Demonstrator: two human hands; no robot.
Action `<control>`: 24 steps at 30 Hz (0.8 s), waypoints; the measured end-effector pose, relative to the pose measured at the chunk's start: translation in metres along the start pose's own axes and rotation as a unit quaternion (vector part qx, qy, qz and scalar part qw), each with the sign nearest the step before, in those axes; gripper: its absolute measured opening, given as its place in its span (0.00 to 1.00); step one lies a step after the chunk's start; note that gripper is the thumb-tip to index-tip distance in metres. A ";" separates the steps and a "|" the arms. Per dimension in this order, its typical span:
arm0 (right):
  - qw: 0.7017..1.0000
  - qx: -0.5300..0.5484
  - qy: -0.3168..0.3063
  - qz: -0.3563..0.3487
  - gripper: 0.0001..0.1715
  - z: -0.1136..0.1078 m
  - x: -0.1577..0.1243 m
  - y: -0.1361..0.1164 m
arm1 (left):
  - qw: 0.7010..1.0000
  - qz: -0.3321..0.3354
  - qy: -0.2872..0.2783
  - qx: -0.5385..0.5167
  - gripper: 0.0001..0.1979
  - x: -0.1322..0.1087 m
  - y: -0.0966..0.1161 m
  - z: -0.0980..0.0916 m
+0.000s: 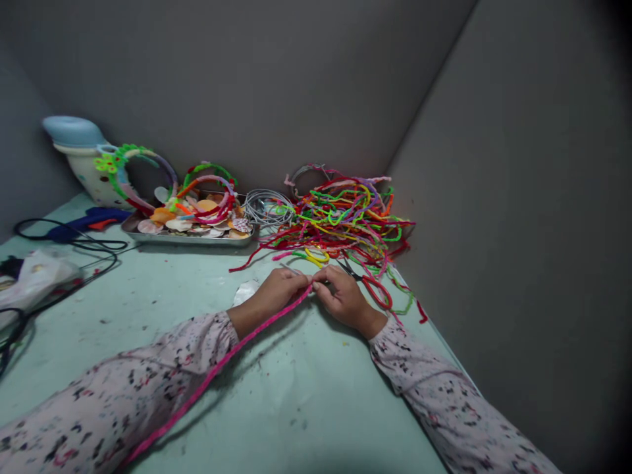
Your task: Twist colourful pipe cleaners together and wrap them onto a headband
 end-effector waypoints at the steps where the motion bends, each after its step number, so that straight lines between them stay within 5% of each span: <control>1: 1.000 -0.005 -0.001 -0.005 0.04 0.000 0.000 0.000 | 1.000 -0.001 -0.002 -0.002 0.18 0.000 -0.001 0.000; 24: 1.000 -0.020 0.006 0.000 0.04 0.001 0.000 0.000 | 1.000 -0.025 -0.001 -0.006 0.17 0.001 -0.001 -0.001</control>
Point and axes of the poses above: each hand's wrist, its own x-axis towards the middle knuckle, its own z-axis out of the palm, y = z × x, the point moved 3 cm from there along x, towards the middle knuckle, and after that the axes turned 14 degrees about -z, right-handed, at the moved point
